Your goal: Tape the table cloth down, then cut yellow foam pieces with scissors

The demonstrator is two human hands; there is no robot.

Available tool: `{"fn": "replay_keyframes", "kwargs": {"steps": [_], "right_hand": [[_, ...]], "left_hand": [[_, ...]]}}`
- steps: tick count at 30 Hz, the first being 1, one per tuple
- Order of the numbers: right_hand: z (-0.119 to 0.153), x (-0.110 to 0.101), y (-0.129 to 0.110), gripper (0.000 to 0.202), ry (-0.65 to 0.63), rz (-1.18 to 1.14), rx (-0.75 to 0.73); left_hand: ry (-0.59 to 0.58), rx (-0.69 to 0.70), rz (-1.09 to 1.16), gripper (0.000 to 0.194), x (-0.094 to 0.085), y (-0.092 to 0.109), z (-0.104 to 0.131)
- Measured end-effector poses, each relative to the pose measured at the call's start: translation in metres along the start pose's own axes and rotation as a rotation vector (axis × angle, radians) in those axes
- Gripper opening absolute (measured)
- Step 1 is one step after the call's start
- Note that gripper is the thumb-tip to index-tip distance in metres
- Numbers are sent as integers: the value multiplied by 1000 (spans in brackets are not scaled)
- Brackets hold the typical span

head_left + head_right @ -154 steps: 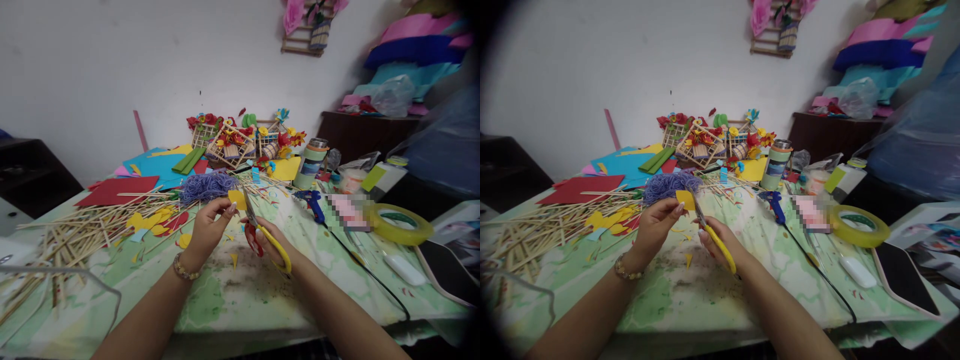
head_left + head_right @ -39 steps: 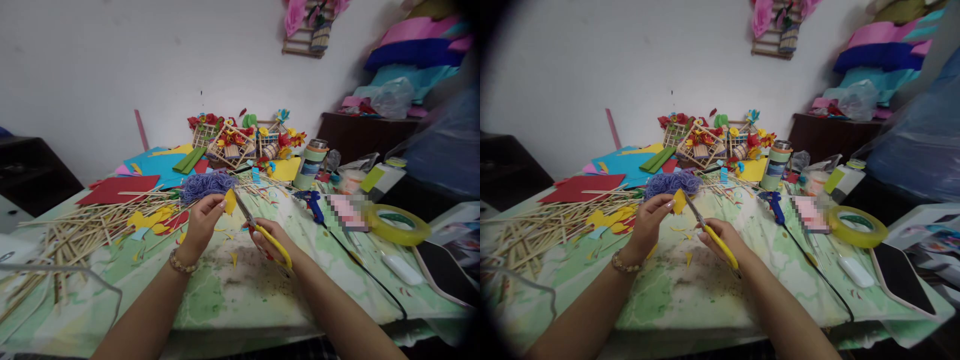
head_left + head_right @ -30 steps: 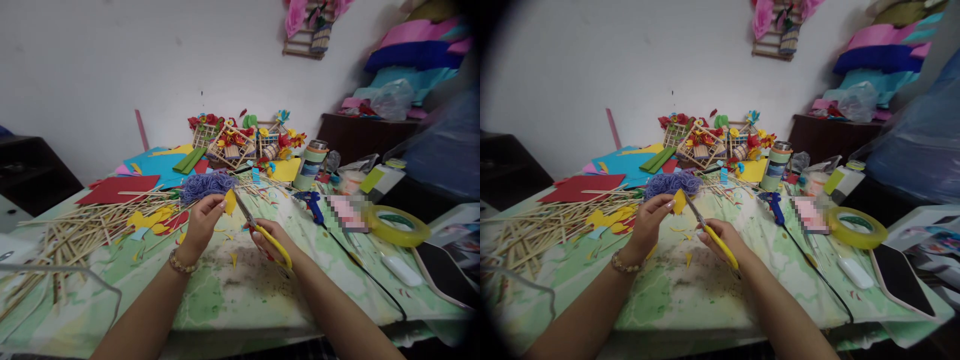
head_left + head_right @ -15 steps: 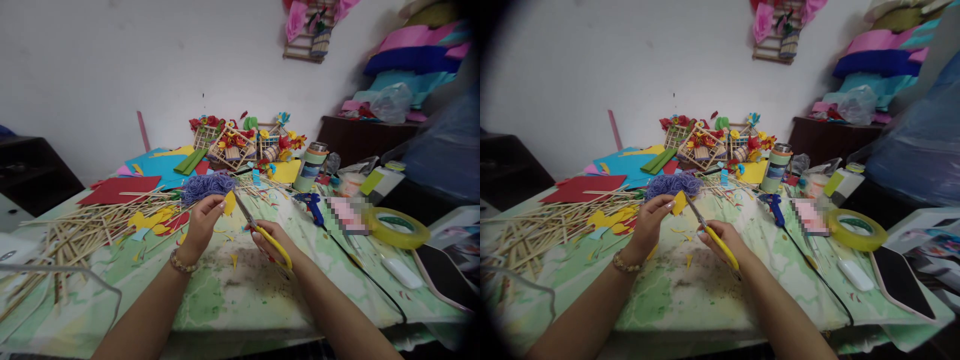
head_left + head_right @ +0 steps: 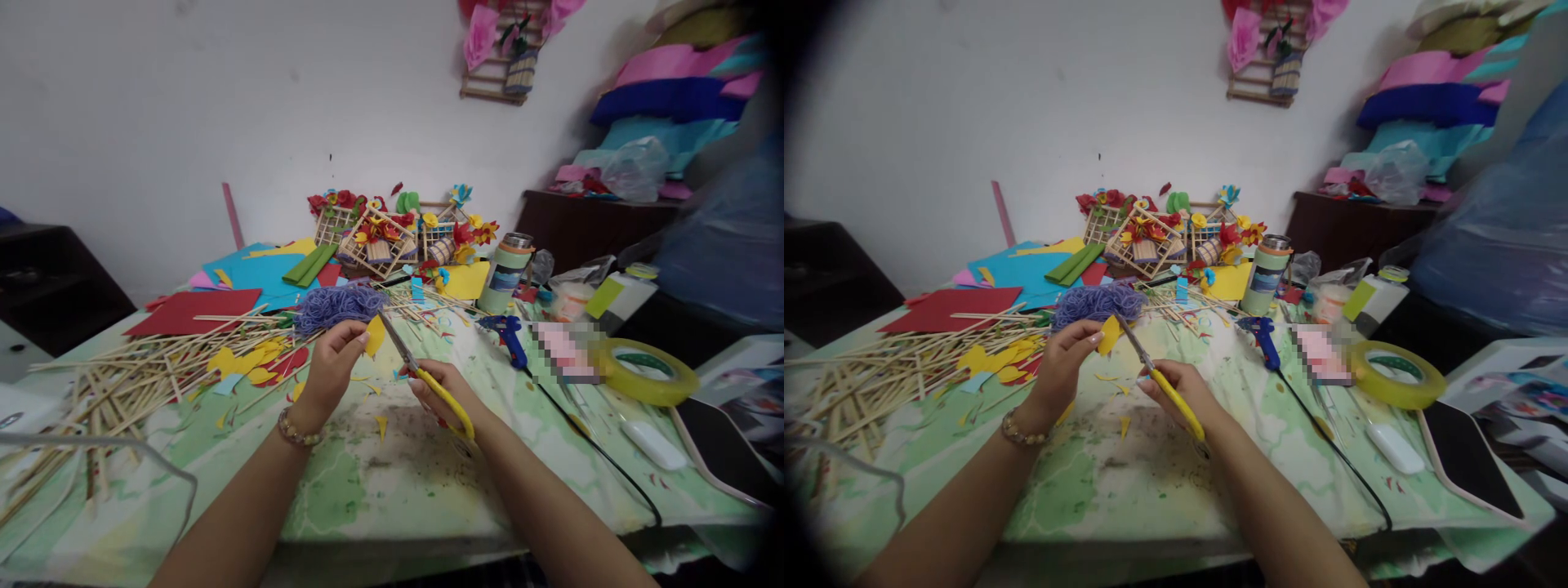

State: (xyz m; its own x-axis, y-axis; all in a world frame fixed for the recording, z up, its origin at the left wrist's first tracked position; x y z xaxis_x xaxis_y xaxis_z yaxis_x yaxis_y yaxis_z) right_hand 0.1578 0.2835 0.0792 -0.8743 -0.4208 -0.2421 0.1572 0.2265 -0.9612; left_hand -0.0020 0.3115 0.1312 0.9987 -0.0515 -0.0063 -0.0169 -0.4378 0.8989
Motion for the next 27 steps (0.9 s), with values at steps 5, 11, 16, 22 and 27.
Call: {"fn": "replay_keyframes", "kwargs": {"steps": [5, 11, 16, 22, 27], "right_hand": [[-1, -14, 1, 52, 133, -50, -69], [-5, -24, 5, 44, 217, -223, -201], [-4, -26, 3, 41, 237, -181, -201], [-4, -22, -3, 43, 223, -286, -245], [-2, -22, -8, 45, 245, -307, -262]], "left_hand": [[-66, -24, 8, 17, 7, -4, 0], [-443, -135, -19, 17, 47, -24, 11], [-701, -136, -118, 11, 70, -30, 25], [-663, -182, -43, 20, 70, -32, 23], [-523, -248, 145, 32, 66, -32, 18]]}}
Point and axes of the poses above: each hand's wrist, its own z-axis away from the middle knuckle, its own x-axis out of the palm, y = z × x, the point moved 9 cm from there along -z, towards the middle knuckle, and after that the axes turned 5 degrees about -y, right-handed, at the moved point
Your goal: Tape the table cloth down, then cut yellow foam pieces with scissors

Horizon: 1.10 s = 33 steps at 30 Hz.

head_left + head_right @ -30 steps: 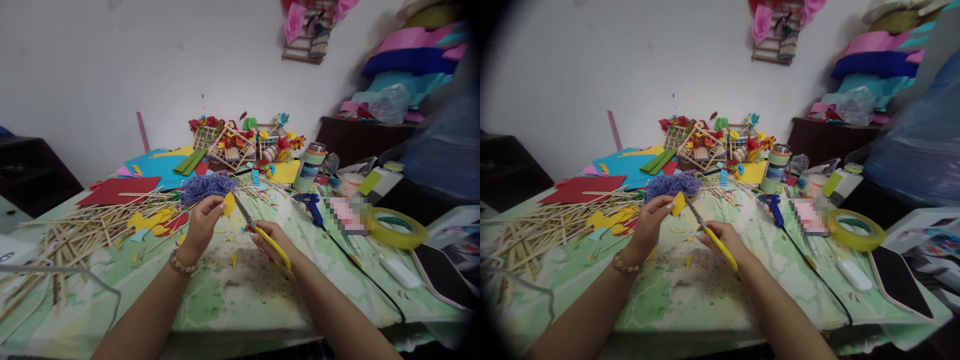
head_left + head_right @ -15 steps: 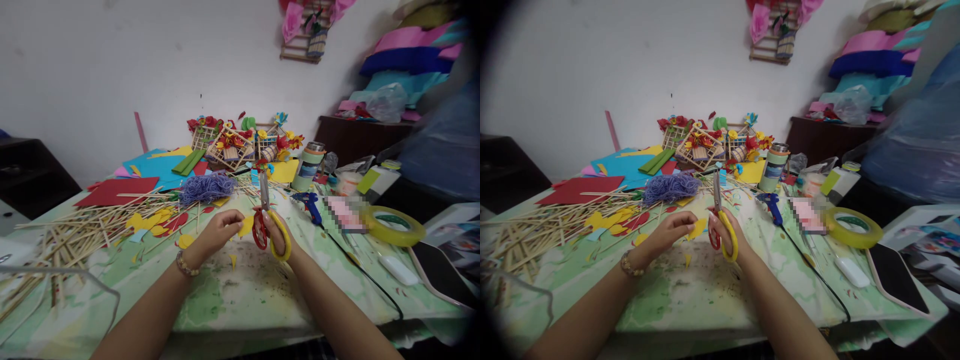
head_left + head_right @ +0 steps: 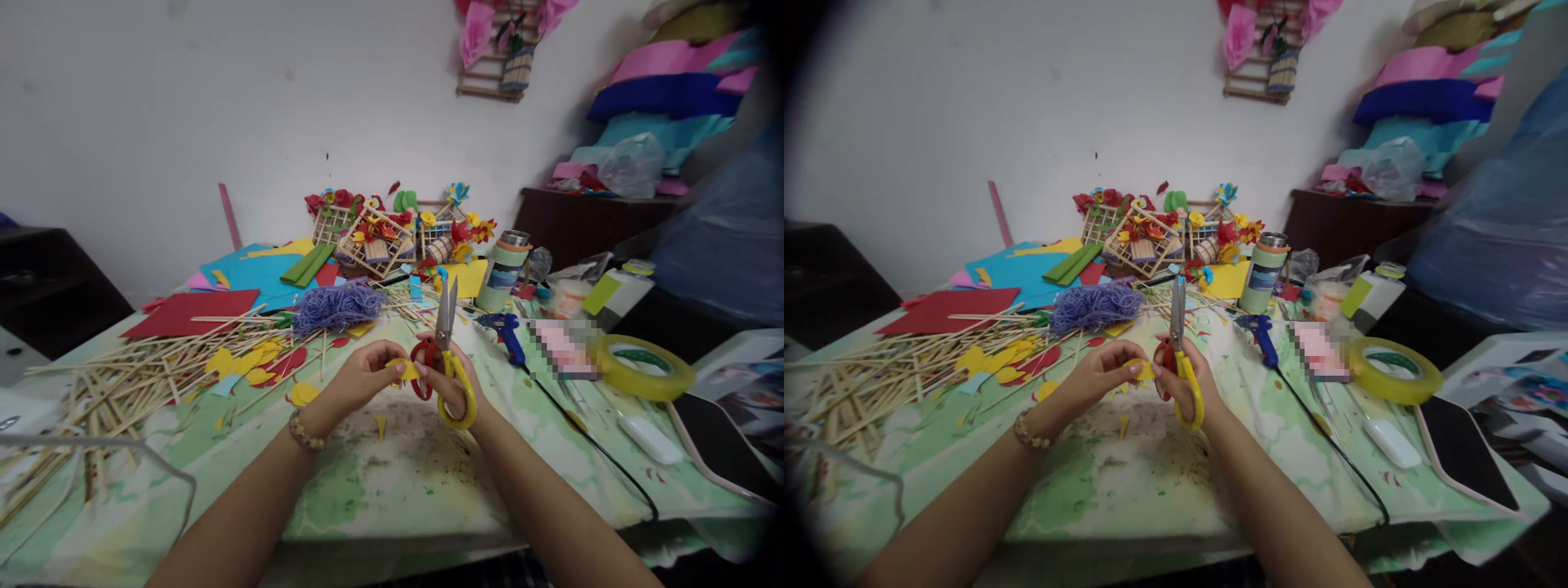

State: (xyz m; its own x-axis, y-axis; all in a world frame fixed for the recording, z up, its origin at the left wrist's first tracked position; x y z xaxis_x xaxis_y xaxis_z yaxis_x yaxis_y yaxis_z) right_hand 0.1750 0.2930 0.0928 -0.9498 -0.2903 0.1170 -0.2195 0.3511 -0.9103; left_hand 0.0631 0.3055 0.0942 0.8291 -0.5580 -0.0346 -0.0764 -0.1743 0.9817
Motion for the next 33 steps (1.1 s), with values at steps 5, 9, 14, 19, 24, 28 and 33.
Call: {"fn": "replay_keyframes", "kwargs": {"steps": [5, 9, 14, 19, 24, 28, 33], "right_hand": [[2, 6, 0, 47, -34, -34, 6], [3, 6, -4, 44, -18, -52, -73], [4, -3, -14, 39, 85, 16, -162], [5, -3, -14, 42, 68, 32, -126], [5, 5, -2, 41, -88, 111, -2], [8, 19, 5, 52, -334, 59, 63], [16, 28, 8, 62, -500, 130, 126]], "left_hand": [[117, 76, 73, 43, -11, 4, -1], [136, 83, 191, 52, -11, 0, -1], [92, 0, 227, 45, 6, -4, 0], [184, 20, 86, 38, 0, 2, 4], [282, 163, -5, 31, -23, 25, 11], [295, 255, -90, 22, -34, 42, 18], [286, 251, -136, 21, -38, 43, 17]]}}
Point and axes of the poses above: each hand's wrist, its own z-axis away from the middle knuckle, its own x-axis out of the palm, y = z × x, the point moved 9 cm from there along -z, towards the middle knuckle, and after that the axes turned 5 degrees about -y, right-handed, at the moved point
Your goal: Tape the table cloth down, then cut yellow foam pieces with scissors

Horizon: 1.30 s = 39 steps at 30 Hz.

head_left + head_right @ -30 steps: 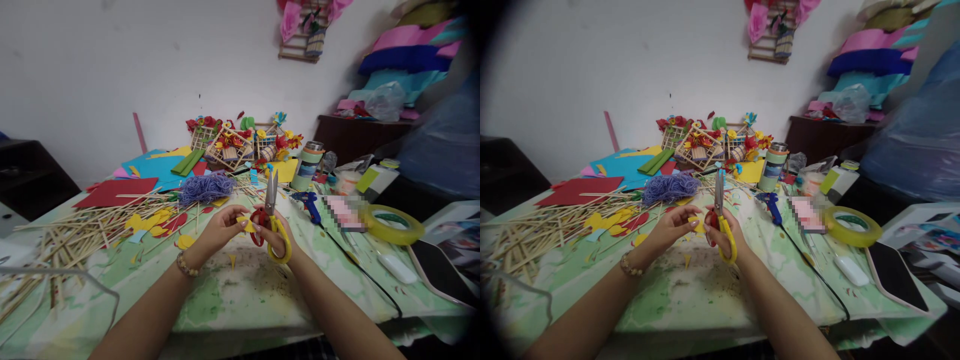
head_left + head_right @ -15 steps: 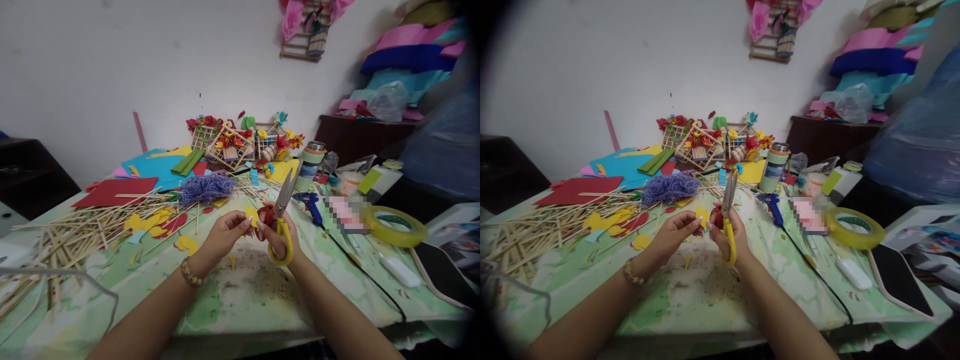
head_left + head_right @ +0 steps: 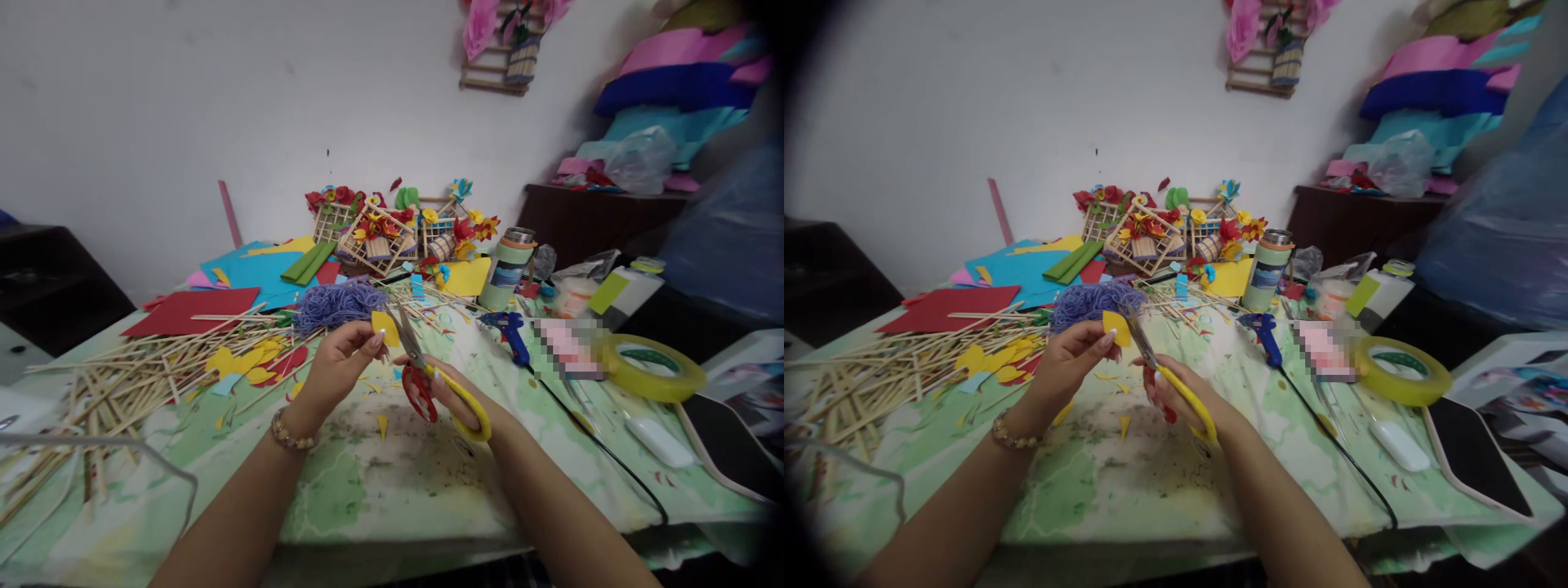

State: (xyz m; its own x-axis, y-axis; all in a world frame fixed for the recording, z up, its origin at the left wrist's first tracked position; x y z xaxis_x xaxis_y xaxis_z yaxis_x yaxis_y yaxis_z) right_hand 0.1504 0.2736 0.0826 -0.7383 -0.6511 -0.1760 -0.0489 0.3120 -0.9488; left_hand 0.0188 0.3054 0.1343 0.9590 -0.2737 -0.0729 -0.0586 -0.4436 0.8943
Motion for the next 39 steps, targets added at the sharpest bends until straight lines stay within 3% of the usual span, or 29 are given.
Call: {"fn": "replay_keyframes", "kwargs": {"steps": [20, 39], "right_hand": [[1, -3, 2, 66, 24, 101, 28], [5, -13, 14, 69, 83, 64, 104]], "left_hand": [[-83, -27, -133, 26, 4, -10, -1], [33, -41, 15, 29, -8, -6, -3]]}}
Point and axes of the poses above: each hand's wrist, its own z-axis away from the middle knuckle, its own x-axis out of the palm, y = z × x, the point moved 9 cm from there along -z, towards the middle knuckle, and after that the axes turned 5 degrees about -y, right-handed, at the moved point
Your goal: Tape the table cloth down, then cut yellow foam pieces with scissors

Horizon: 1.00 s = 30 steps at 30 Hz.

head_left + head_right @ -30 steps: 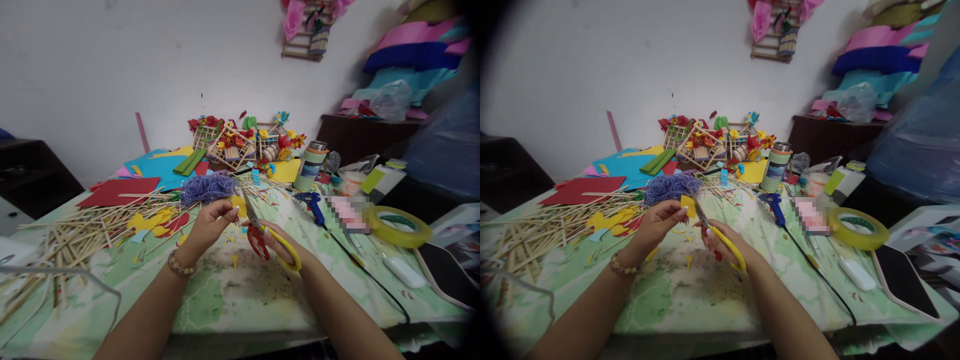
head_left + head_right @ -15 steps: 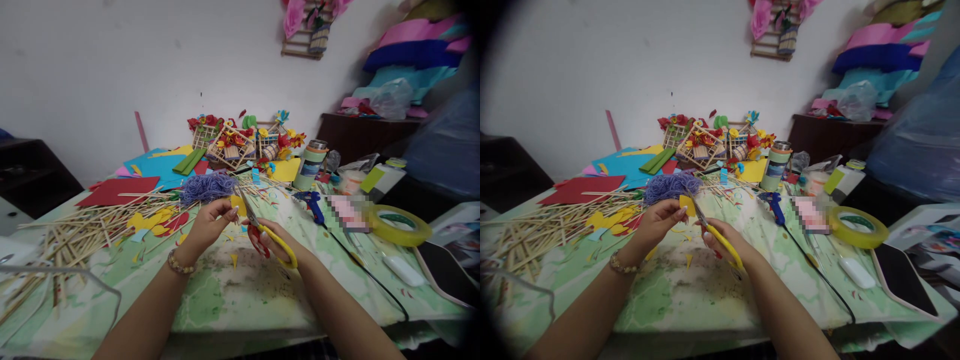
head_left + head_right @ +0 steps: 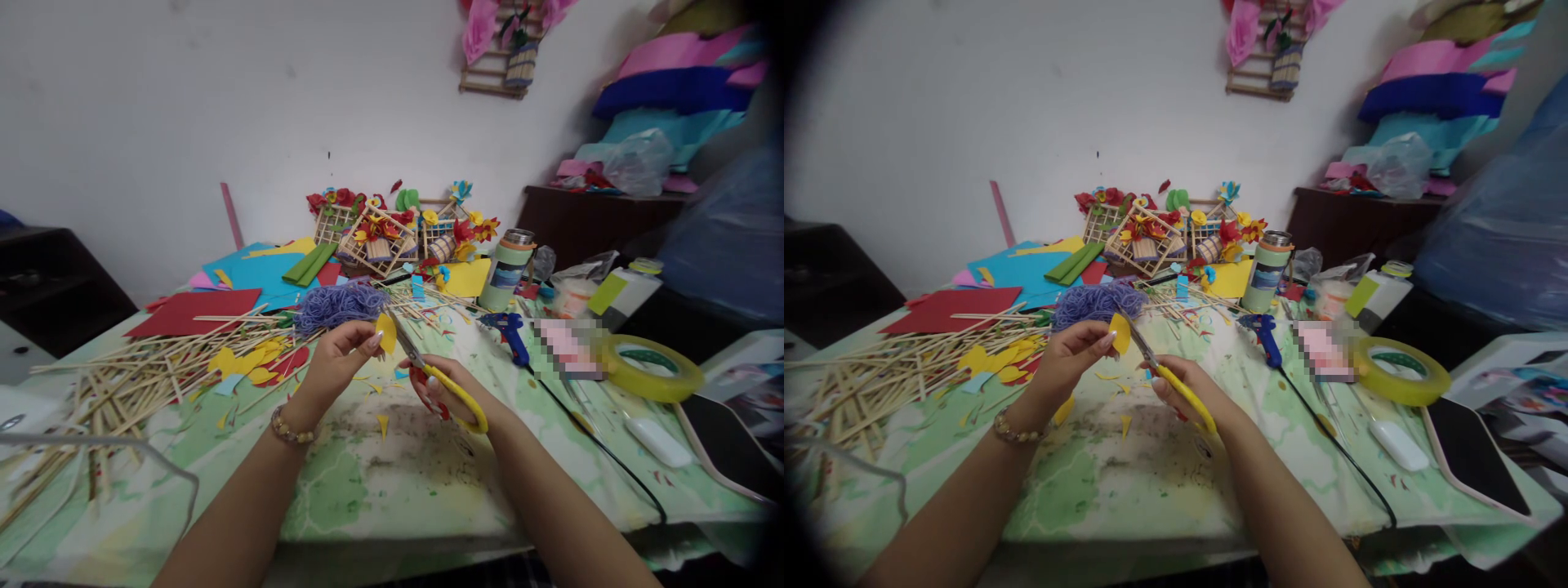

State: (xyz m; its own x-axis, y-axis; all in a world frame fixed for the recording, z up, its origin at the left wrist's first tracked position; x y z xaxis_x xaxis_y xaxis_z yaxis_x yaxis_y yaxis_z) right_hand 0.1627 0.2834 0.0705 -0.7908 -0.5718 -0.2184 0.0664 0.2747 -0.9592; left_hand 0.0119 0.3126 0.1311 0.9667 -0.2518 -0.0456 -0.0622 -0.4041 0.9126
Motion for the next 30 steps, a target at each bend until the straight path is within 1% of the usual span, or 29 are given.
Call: {"fn": "replay_keyframes", "kwargs": {"steps": [3, 11, 15, 18, 21, 23, 26, 30], "right_hand": [[0, -1, 0, 69, 10, 3, 7], [-3, -3, -13, 66, 60, 23, 5], [-3, -3, -10, 65, 64, 4, 46], [-2, -6, -6, 67, 100, 23, 76], [-2, -11, -5, 65, 164, 31, 52], [-3, -11, -8, 64, 184, 7, -6], [-4, -6, -11, 64, 143, -43, -68], [-5, 3, -7, 64, 53, -5, -64]], "left_hand": [[6, 10, 12, 27, -2, 1, 0], [23, 3, -2, 27, -5, 0, 0], [39, 1, 13, 26, -7, 0, 0], [58, -4, 28, 24, -9, 0, 0], [72, -2, 37, 25, -9, 0, 0], [78, 1, 41, 26, -7, 1, 0], [91, 3, 47, 30, -5, 2, 0], [89, -7, 55, 32, -1, 0, 1]]}}
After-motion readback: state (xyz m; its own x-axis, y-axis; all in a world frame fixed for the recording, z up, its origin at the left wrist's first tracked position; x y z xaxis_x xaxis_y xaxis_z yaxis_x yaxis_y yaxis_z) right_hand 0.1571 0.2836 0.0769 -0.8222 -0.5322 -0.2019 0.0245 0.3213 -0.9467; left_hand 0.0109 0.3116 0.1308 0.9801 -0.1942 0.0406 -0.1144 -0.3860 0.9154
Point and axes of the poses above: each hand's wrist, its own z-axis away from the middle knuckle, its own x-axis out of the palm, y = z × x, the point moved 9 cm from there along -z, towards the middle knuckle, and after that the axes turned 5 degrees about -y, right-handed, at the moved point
